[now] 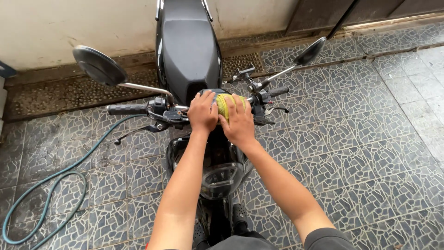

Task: The person wipes the front headlight and fairing of a black motorcycle with a yellow cloth. They then move to the handlebar area and wipe the instrument cluster and surrounding parts.

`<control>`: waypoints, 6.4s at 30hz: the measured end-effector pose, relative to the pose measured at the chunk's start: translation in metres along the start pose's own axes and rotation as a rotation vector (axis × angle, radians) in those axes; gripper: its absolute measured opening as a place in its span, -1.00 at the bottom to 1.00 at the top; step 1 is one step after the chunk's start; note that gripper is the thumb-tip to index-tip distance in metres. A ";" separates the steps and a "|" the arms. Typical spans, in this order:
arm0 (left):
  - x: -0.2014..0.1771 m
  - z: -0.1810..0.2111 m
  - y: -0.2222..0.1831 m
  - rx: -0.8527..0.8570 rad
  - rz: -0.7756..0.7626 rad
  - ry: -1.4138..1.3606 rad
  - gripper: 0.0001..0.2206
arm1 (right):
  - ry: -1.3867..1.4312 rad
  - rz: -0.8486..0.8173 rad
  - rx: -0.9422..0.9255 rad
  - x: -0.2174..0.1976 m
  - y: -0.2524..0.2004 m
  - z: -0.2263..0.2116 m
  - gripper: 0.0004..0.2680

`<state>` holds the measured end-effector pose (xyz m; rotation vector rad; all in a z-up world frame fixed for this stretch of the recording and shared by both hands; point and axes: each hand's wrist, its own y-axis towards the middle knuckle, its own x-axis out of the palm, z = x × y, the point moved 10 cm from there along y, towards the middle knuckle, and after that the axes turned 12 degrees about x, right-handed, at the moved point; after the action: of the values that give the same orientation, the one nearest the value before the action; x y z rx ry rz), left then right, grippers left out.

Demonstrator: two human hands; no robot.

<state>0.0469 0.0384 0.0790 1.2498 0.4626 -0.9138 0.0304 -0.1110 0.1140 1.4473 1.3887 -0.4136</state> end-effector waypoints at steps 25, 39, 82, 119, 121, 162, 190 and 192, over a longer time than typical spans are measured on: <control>0.007 -0.013 -0.012 -0.014 0.192 -0.057 -0.64 | -0.136 -0.349 0.334 0.080 0.059 0.034 -0.59; 0.011 -0.012 -0.013 -0.012 0.199 -0.036 -0.64 | -0.131 -0.100 0.239 0.052 0.052 0.021 -0.61; -0.011 -0.010 -0.004 -0.020 0.291 -0.241 -0.59 | 0.003 -0.401 0.047 0.052 0.069 0.003 -0.60; 0.022 -0.027 0.001 -0.264 -0.140 0.058 -0.50 | 0.207 -0.289 -0.416 0.101 0.074 -0.004 -0.67; 0.015 -0.022 -0.006 -0.294 -0.143 0.046 -0.51 | 0.190 -0.289 -0.417 0.087 0.068 -0.013 -0.67; 0.073 -0.078 0.012 -0.211 -0.330 -0.011 -0.50 | 0.422 -0.751 0.024 0.180 0.121 0.012 -0.65; 0.007 -0.010 -0.001 -0.267 -0.287 -0.070 -0.51 | 0.201 -0.670 -0.288 0.045 0.076 -0.037 -0.61; 0.040 -0.038 0.003 -0.221 -0.272 0.014 -0.54 | 0.300 -0.732 -0.261 0.071 0.086 -0.031 -0.61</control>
<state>0.0790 0.0611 0.0398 1.0066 0.7374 -1.0517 0.1127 -0.0306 0.1054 0.7703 2.1238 -0.4570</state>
